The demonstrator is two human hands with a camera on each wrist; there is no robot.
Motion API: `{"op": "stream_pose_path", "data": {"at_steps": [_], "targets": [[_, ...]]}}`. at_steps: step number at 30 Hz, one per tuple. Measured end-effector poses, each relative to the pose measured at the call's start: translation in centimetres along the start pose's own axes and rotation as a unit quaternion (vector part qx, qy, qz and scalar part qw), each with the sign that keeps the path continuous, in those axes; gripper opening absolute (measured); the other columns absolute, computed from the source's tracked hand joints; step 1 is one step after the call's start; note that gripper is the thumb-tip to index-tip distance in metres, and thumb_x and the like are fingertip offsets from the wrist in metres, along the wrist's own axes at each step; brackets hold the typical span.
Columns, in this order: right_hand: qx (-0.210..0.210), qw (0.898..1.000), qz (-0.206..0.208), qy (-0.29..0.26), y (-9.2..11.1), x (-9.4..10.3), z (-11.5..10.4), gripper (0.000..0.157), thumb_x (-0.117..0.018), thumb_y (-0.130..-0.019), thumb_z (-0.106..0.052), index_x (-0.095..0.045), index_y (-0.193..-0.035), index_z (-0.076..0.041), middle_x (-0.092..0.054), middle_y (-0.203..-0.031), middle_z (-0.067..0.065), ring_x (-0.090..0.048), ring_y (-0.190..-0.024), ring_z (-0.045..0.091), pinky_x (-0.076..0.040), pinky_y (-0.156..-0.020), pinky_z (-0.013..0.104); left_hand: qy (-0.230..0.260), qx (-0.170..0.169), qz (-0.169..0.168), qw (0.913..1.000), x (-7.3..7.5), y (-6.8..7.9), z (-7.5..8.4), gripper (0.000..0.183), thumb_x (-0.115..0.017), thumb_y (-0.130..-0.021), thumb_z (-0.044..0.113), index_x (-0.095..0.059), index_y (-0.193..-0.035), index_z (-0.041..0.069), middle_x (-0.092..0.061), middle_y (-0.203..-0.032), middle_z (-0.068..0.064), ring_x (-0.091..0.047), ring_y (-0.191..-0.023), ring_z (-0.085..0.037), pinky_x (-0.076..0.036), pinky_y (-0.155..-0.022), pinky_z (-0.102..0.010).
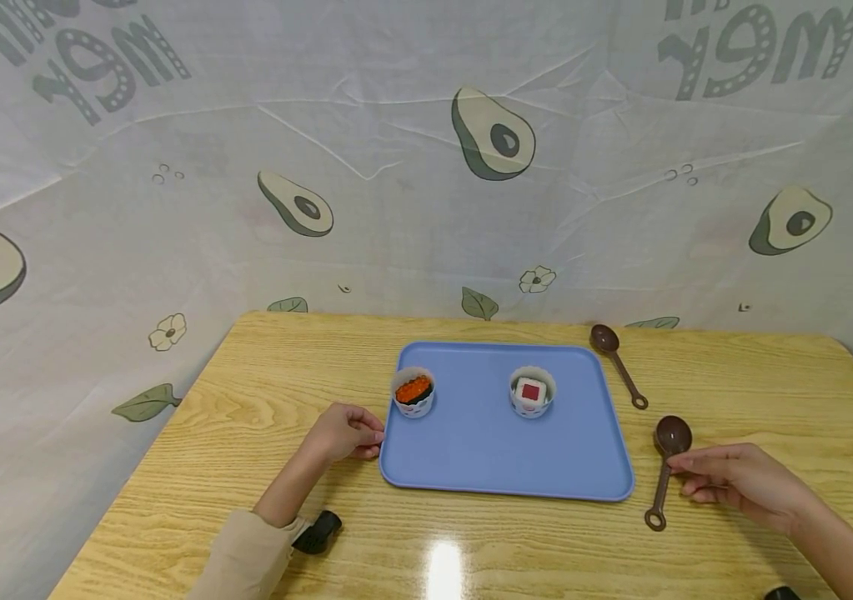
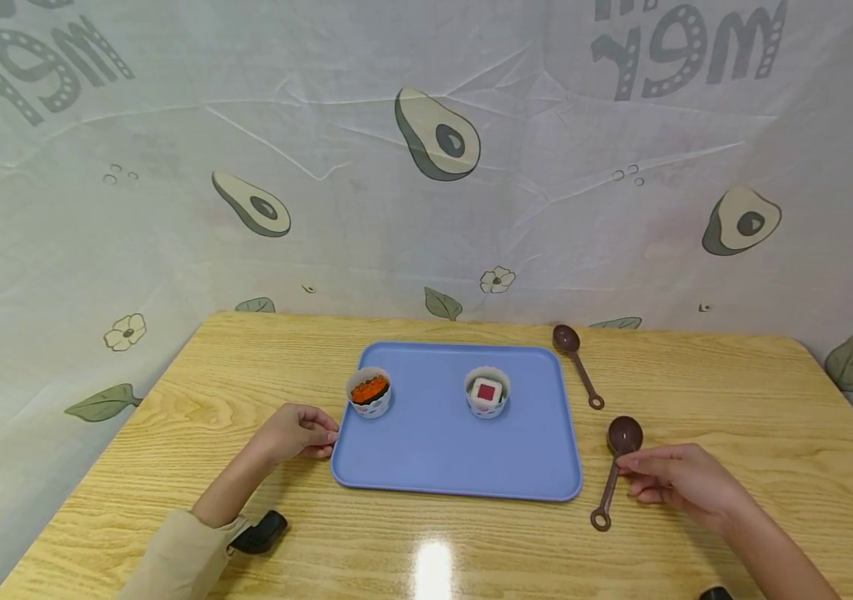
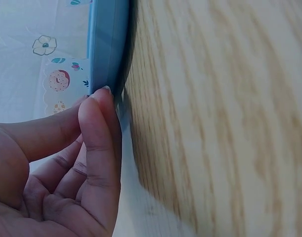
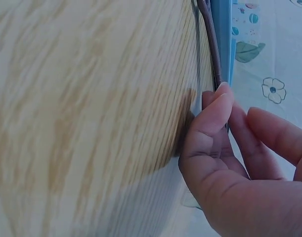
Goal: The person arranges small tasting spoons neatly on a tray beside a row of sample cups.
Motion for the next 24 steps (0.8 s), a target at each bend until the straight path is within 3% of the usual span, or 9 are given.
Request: {"op": "stream_pose_path", "data": {"at_steps": [12, 24], "targets": [[-0.007, 1.0, 0.005, -0.007, 0.1, -0.1, -0.5, 0.033, -0.037, -0.098, -0.003, -0.068, -0.106, -0.009, -0.065, -0.097, 0.006, -0.063, -0.085, 0.014, -0.053, -0.076, 0.025, 0.008, 0.005, 0.009, 0.9999, 0.1, 0.2, 0.2, 0.007, -0.058, -0.082, -0.012, -0.06, -0.089, -0.014, -0.059, -0.067, -0.008, -0.06, -0.058, -0.013, -0.056, -0.058, -0.027], [0.008, 0.999, 0.017, 0.041, -0.5, -0.1, -2.6, 0.034, -0.036, -0.098, 0.0, -0.068, -0.105, -0.007, -0.064, -0.102, 0.002, -0.062, -0.084, 0.014, -0.053, -0.075, 0.026, 0.015, 0.002, 0.007, 0.9999, 0.1, 0.1, 0.0, 0.008, -0.058, -0.082, -0.013, -0.059, -0.089, -0.015, -0.059, -0.067, -0.008, -0.06, -0.058, -0.013, -0.056, -0.058, -0.028]]}}
Point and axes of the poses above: each hand's wrist, its own y-axis away from the middle knuckle, its own x-axis out of the back of the hand, z = x × y, the point moved 8 cm from there along -y, towards the middle knuckle
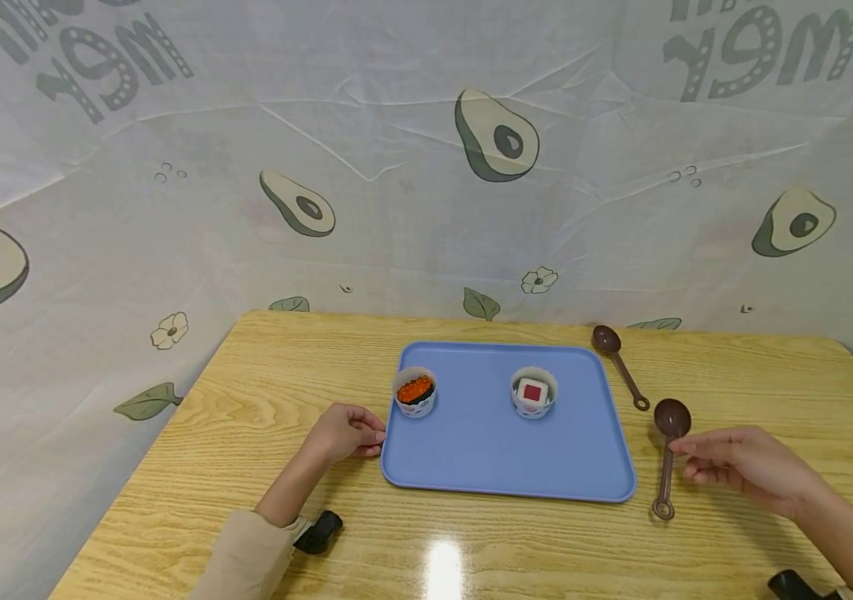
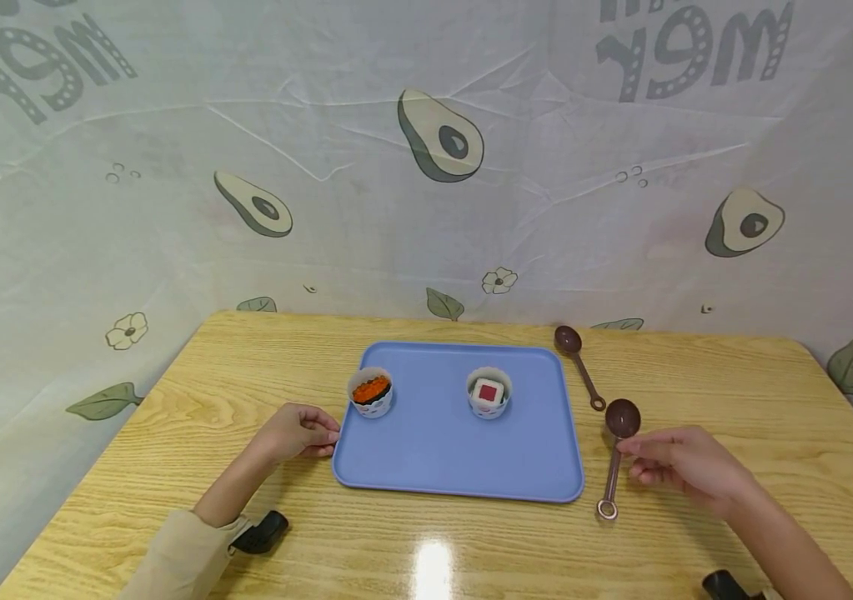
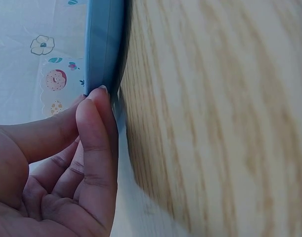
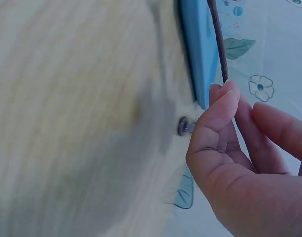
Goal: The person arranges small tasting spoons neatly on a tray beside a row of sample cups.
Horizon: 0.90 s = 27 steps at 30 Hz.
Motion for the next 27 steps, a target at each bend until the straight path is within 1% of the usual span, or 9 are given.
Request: {"op": "stream_pose_path", "data": {"at_steps": [6, 12, 14, 19, 22, 27], "targets": [[0.019, 1.0, 0.002, 0.018, -0.3, 0.0, -1.7, 0.033, -0.037, -0.097, 0.002, -0.068, -0.105, -0.005, -0.065, -0.102, 0.002, -0.062, -0.084, 0.015, -0.054, -0.075, 0.027, -0.006, -0.002, 0.001, 1.0, 0.0, 0.1, 0.1, 0.008, -0.059, -0.082, -0.011, -0.06, -0.089, -0.015, -0.059, -0.068, -0.009, -0.06, -0.058, -0.013, -0.056, -0.058, -0.028], [0.032, 0.997, 0.023, 0.068, -1.1, -0.1, -3.2, 0.027, -0.041, -0.096, 0.0, -0.067, -0.105, -0.002, -0.064, -0.101, 0.001, -0.062, -0.084, 0.016, -0.054, -0.074, 0.028, -0.007, 0.001, 0.004, 1.0, 0.1, 0.1, 0.0, 0.007, -0.059, -0.082, -0.011, -0.06, -0.088, -0.014, -0.059, -0.067, -0.009, -0.06, -0.057, -0.013, -0.056, -0.058, -0.028], [0.029, 0.996, 0.026, 0.076, -1.4, -0.3, -3.7, 0.027, -0.042, -0.096, -0.001, -0.067, -0.104, -0.003, -0.064, -0.1, 0.002, -0.061, -0.083, 0.016, -0.054, -0.075, 0.028, -0.006, 0.0, 0.004, 1.0, 0.1, 0.1, 0.0, 0.007, -0.059, -0.082, -0.012, -0.06, -0.088, -0.014, -0.059, -0.067, -0.009, -0.06, -0.057, -0.013, -0.056, -0.057, -0.028], [0.037, 0.994, 0.029, 0.102, -2.3, -1.1, -4.9, 0.026, -0.042, -0.096, 0.0, -0.067, -0.104, -0.002, -0.064, -0.098, 0.002, -0.061, -0.081, 0.016, -0.054, -0.074, 0.028, -0.006, -0.001, 0.003, 1.0, 0.1, 0.1, 0.0, 0.007, -0.059, -0.082, -0.012, -0.06, -0.089, -0.014, -0.06, -0.067, -0.009, -0.06, -0.057, -0.013, -0.055, -0.057, -0.028], [0.039, 0.991, 0.035, 0.124, -2.8, -1.4, -5.3, 0.025, -0.042, -0.096, -0.001, -0.066, -0.105, 0.001, -0.064, -0.098, 0.003, -0.061, -0.08, 0.017, -0.053, -0.073, 0.027, -0.006, 0.001, 0.003, 1.0, 0.1, 0.0, -0.1, 0.007, -0.059, -0.082, -0.012, -0.06, -0.089, -0.014, -0.06, -0.068, -0.009, -0.06, -0.058, -0.013, -0.055, -0.057, -0.028], [0.028, 0.988, 0.051, 0.145, -3.7, -1.9, -5.8, 0.023, -0.045, -0.096, -0.004, -0.064, -0.105, 0.005, -0.064, -0.096, 0.003, -0.06, -0.08, 0.016, -0.053, -0.073, 0.027, -0.005, 0.012, 0.013, 0.9998, 0.1, -0.1, -0.4, 0.006, -0.059, -0.082, -0.012, -0.061, -0.087, -0.013, -0.06, -0.067, -0.01, -0.06, -0.057, -0.013, -0.055, -0.057, -0.027]]}}
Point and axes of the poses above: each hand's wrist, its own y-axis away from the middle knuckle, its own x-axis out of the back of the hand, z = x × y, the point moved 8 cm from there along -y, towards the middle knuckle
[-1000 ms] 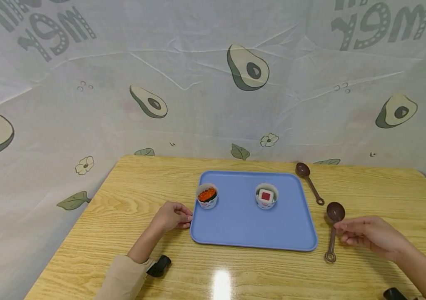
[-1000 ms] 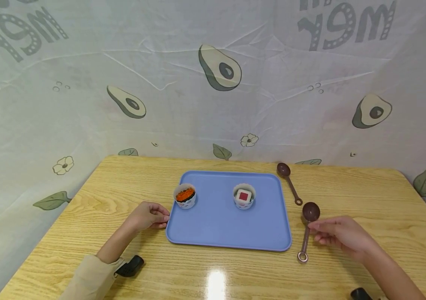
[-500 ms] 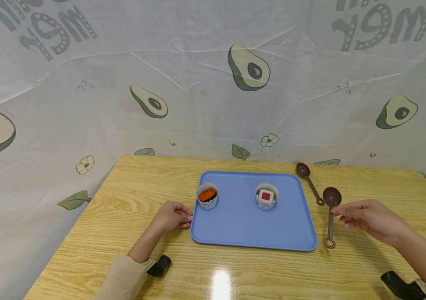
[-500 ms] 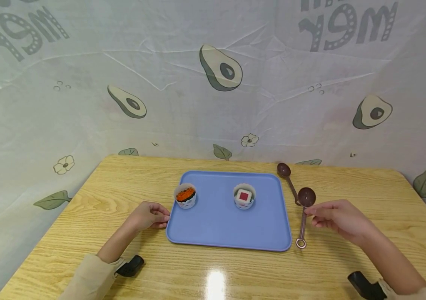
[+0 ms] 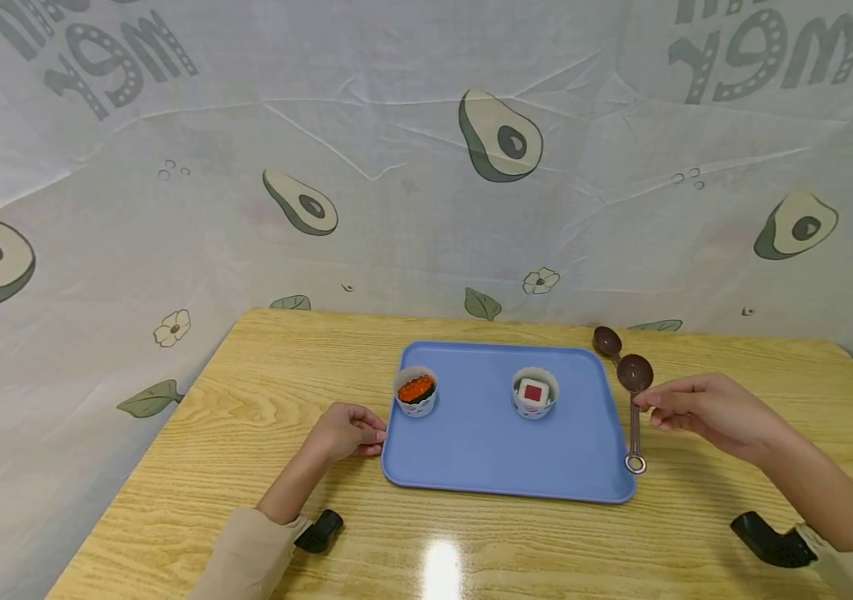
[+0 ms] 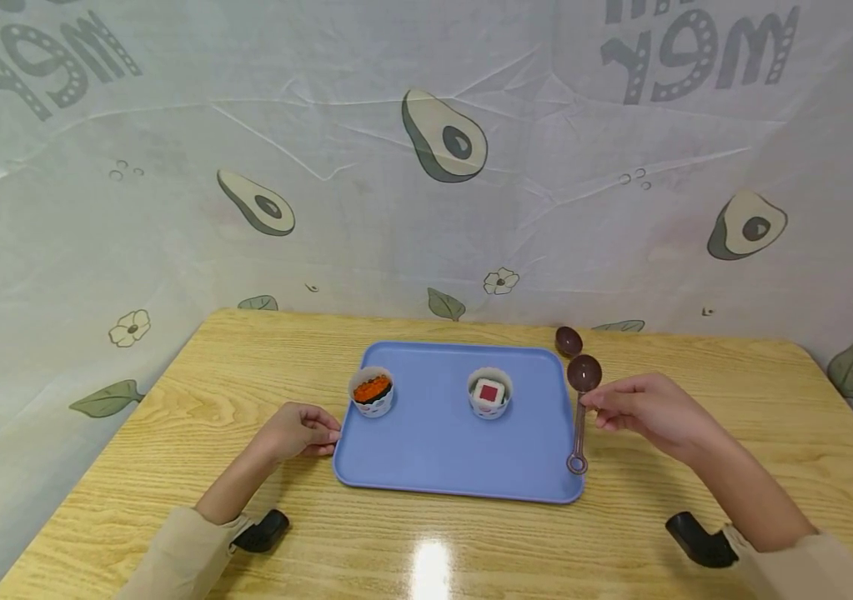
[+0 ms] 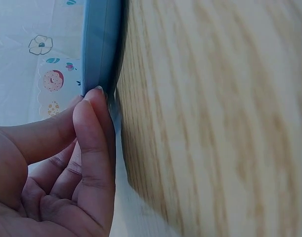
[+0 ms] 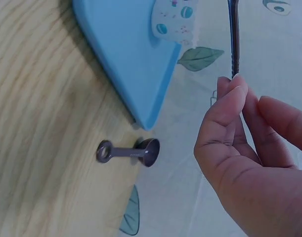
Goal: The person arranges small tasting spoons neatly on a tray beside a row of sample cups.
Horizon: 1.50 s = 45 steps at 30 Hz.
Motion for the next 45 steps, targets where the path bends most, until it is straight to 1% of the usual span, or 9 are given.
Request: {"op": "stream_pose_path", "data": {"at_steps": [6, 9, 14, 19, 22, 27, 33, 39, 45], "targets": [[-0.003, 1.0, 0.013, 0.021, -1.3, -0.9, -1.0, 0.025, -0.048, -0.095, -0.008, -0.061, -0.106, 0.01, -0.064, -0.095, 0.004, -0.06, -0.079, 0.017, -0.053, -0.073, 0.028, 0.001, 0.006, 0.005, 1.0, 0.0, -0.1, -0.1, 0.006, -0.059, -0.082, -0.012, -0.062, -0.087, -0.012, -0.059, -0.067, -0.009, -0.06, -0.057, -0.013, -0.055, -0.057, -0.026], [-0.005, 0.999, 0.019, 0.027, -1.9, -1.3, -1.6, 0.026, -0.049, -0.095, -0.008, -0.06, -0.106, 0.012, -0.064, -0.096, 0.004, -0.06, -0.079, 0.018, -0.053, -0.073, 0.028, 0.001, 0.004, 0.002, 1.0, 0.0, -0.2, -0.1, 0.006, -0.059, -0.082, -0.012, -0.062, -0.087, -0.012, -0.059, -0.067, -0.009, -0.06, -0.057, -0.013, -0.055, -0.057, -0.026], [-0.013, 0.999, 0.024, 0.028, -2.9, -2.1, -2.3, 0.028, -0.048, -0.095, -0.006, -0.057, -0.108, 0.016, -0.064, -0.096, 0.004, -0.06, -0.078, 0.017, -0.053, -0.073, 0.028, 0.004, -0.001, -0.005, 1.0, 0.0, -0.1, 0.0, 0.007, -0.059, -0.082, -0.012, -0.061, -0.088, -0.014, -0.059, -0.068, -0.01, -0.06, -0.057, -0.013, -0.055, -0.056, -0.027], [-0.016, 1.0, 0.019, 0.02, -3.9, -3.0, -2.9, 0.028, -0.049, -0.094, -0.005, -0.057, -0.108, 0.017, -0.064, -0.095, 0.004, -0.06, -0.076, 0.015, -0.054, -0.072, 0.027, -0.001, -0.008, -0.011, 0.9999, -0.1, 0.1, 0.3, 0.008, -0.06, -0.082, -0.011, -0.061, -0.089, -0.015, -0.059, -0.068, -0.01, -0.06, -0.057, -0.013, -0.055, -0.057, -0.028], [-0.019, 1.0, 0.016, 0.014, -4.4, -3.5, -3.1, 0.027, -0.049, -0.094, -0.006, -0.058, -0.108, 0.016, -0.064, -0.095, 0.004, -0.06, -0.076, 0.014, -0.054, -0.073, 0.027, -0.003, -0.007, -0.011, 0.9999, 0.0, 0.1, 0.4, 0.008, -0.06, -0.082, -0.011, -0.061, -0.089, -0.014, -0.06, -0.067, -0.009, -0.06, -0.057, -0.013, -0.055, -0.057, -0.028], [-0.014, 1.0, 0.006, 0.01, -5.2, -4.4, -3.5, 0.028, -0.049, -0.093, -0.004, -0.056, -0.109, 0.018, -0.064, -0.095, 0.004, -0.06, -0.075, 0.014, -0.054, -0.072, 0.027, -0.001, -0.003, -0.01, 0.9999, 0.0, 0.0, 0.3, 0.007, -0.06, -0.081, -0.012, -0.061, -0.087, -0.014, -0.06, -0.066, -0.01, -0.06, -0.056, -0.013, -0.055, -0.056, -0.027], [-0.012, 1.0, 0.007, 0.012, -6.2, -5.0, -3.7, 0.03, -0.048, -0.093, -0.001, -0.052, -0.111, 0.022, -0.064, -0.093, 0.005, -0.06, -0.074, 0.014, -0.054, -0.072, 0.028, 0.001, 0.001, -0.013, 0.9999, -0.1, 0.1, 0.4, 0.006, -0.059, -0.082, -0.012, -0.06, -0.087, -0.014, -0.06, -0.067, -0.01, -0.06, -0.057, -0.013, -0.055, -0.057, -0.027], [-0.015, 1.0, 0.006, 0.004, -7.3, -6.0, -3.8, 0.029, -0.049, -0.092, 0.0, -0.052, -0.111, 0.022, -0.064, -0.093, 0.007, -0.061, -0.072, 0.014, -0.054, -0.072, 0.029, 0.0, -0.004, -0.012, 0.9999, -0.1, 0.2, 0.5, 0.006, -0.059, -0.082, -0.012, -0.06, -0.087, -0.014, -0.06, -0.066, -0.01, -0.059, -0.057, -0.014, -0.055, -0.057, -0.028], [-0.018, 1.0, 0.003, 0.004, -8.0, -7.2, -4.1, 0.031, -0.048, -0.093, -0.001, -0.05, -0.113, 0.022, -0.063, -0.096, 0.01, -0.06, -0.073, 0.015, -0.054, -0.072, 0.029, 0.003, -0.008, -0.013, 0.9999, -0.1, 0.1, 0.4, 0.006, -0.059, -0.082, -0.012, -0.06, -0.087, -0.015, -0.06, -0.065, -0.009, -0.059, -0.056, -0.013, -0.055, -0.057, -0.028]]}}
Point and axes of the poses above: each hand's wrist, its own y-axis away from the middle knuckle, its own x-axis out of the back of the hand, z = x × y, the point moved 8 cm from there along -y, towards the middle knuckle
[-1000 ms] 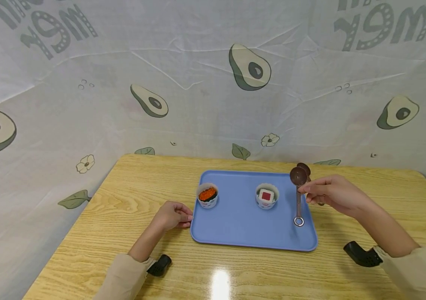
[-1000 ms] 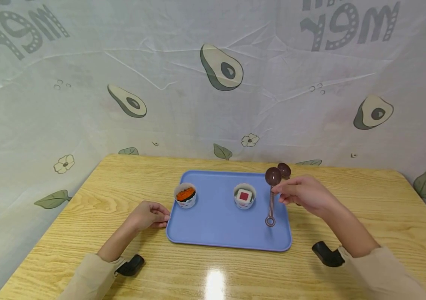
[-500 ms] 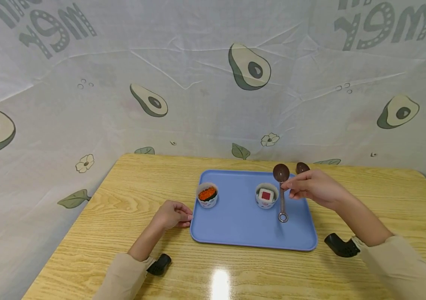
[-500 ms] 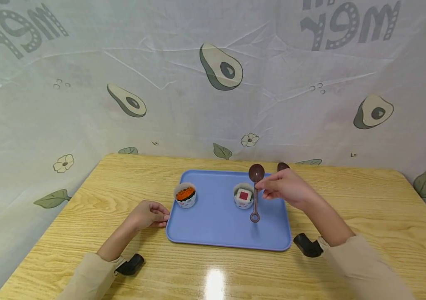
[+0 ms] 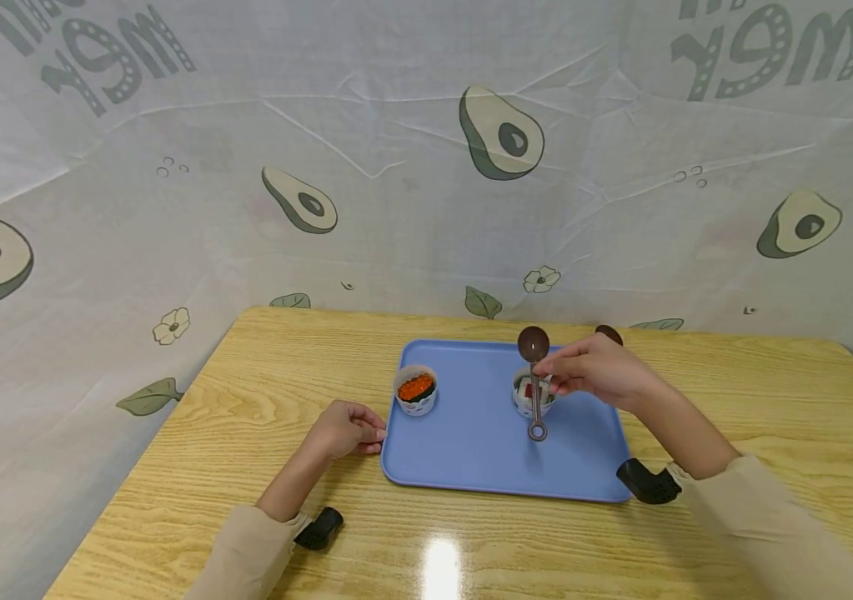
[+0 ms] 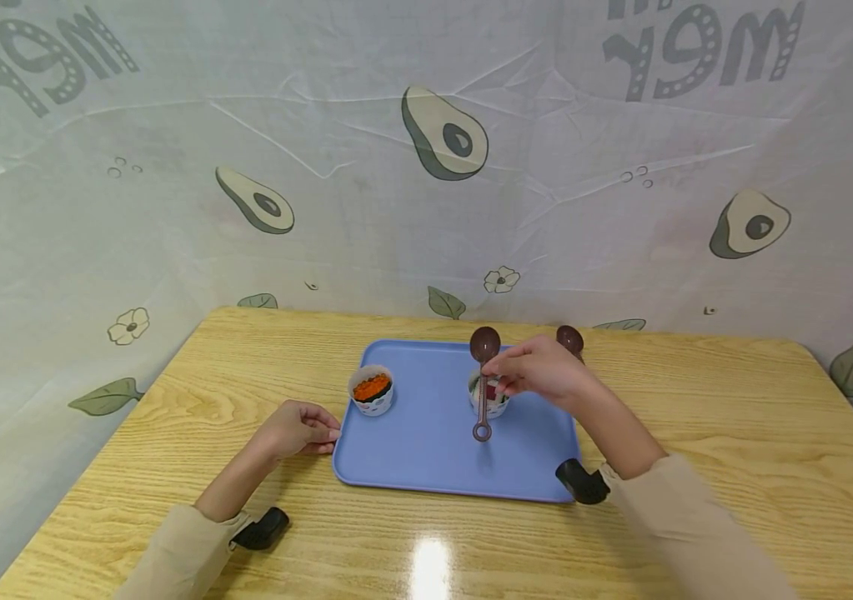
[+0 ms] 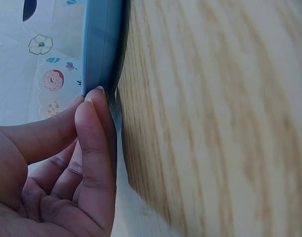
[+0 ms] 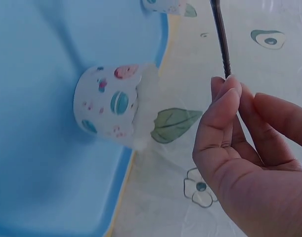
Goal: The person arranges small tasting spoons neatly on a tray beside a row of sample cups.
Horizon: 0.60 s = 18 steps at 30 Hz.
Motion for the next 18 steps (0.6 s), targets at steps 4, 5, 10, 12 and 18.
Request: {"op": "stream_pose_path", "data": {"at_steps": [4, 5, 10, 12, 18], "targets": [[-0.006, 1.0, 0.001, -0.004, -0.5, -0.7, 0.0, 0.031, -0.047, -0.093, -0.001, -0.05, -0.113, 0.022, -0.064, -0.098, 0.011, -0.06, -0.072, 0.015, -0.054, -0.073, 0.031, 0.003, -0.002, -0.001, 1.0, 0.0, -0.1, -0.1, 0.007, -0.059, -0.082, -0.012, -0.06, -0.087, -0.015, -0.06, -0.065, -0.009, -0.059, -0.056, -0.014, -0.055, -0.057, -0.028], [-0.008, 1.0, 0.003, -0.006, -0.7, -0.8, 0.1, 0.03, -0.047, -0.093, -0.001, -0.05, -0.113, 0.022, -0.064, -0.098, 0.011, -0.06, -0.072, 0.015, -0.054, -0.072, 0.03, 0.003, -0.001, -0.001, 1.0, 0.0, -0.1, -0.1, 0.007, -0.059, -0.082, -0.012, -0.06, -0.087, -0.015, -0.06, -0.065, -0.009, -0.059, -0.056, -0.014, -0.056, -0.057, -0.028], [-0.007, 1.0, -0.003, -0.008, -1.3, -1.4, 0.3, 0.03, -0.048, -0.093, -0.002, -0.052, -0.112, 0.021, -0.064, -0.097, 0.012, -0.06, -0.071, 0.015, -0.054, -0.071, 0.029, 0.004, 0.001, 0.0, 1.0, 0.0, -0.1, -0.2, 0.006, -0.059, -0.082, -0.012, -0.06, -0.087, -0.015, -0.06, -0.065, -0.01, -0.06, -0.056, -0.014, -0.056, -0.057, -0.028], [-0.003, 1.0, -0.007, -0.007, -1.7, -1.7, 0.3, 0.03, -0.048, -0.093, -0.002, -0.051, -0.112, 0.021, -0.064, -0.097, 0.012, -0.06, -0.071, 0.014, -0.053, -0.069, 0.028, 0.005, 0.002, 0.004, 1.0, 0.0, -0.1, -0.2, 0.005, -0.059, -0.082, -0.013, -0.06, -0.086, -0.015, -0.061, -0.065, -0.01, -0.06, -0.056, -0.014, -0.056, -0.057, -0.028], [-0.004, 1.0, -0.004, -0.013, -2.8, -2.7, 0.6, 0.029, -0.047, -0.093, 0.0, -0.052, -0.111, 0.022, -0.064, -0.094, 0.012, -0.06, -0.069, 0.012, -0.054, -0.067, 0.026, 0.006, 0.008, 0.01, 0.9999, 0.1, -0.2, -0.2, 0.005, -0.058, -0.082, -0.013, -0.061, -0.086, -0.013, -0.061, -0.065, -0.01, -0.06, -0.056, -0.014, -0.055, -0.057, -0.027]]}}
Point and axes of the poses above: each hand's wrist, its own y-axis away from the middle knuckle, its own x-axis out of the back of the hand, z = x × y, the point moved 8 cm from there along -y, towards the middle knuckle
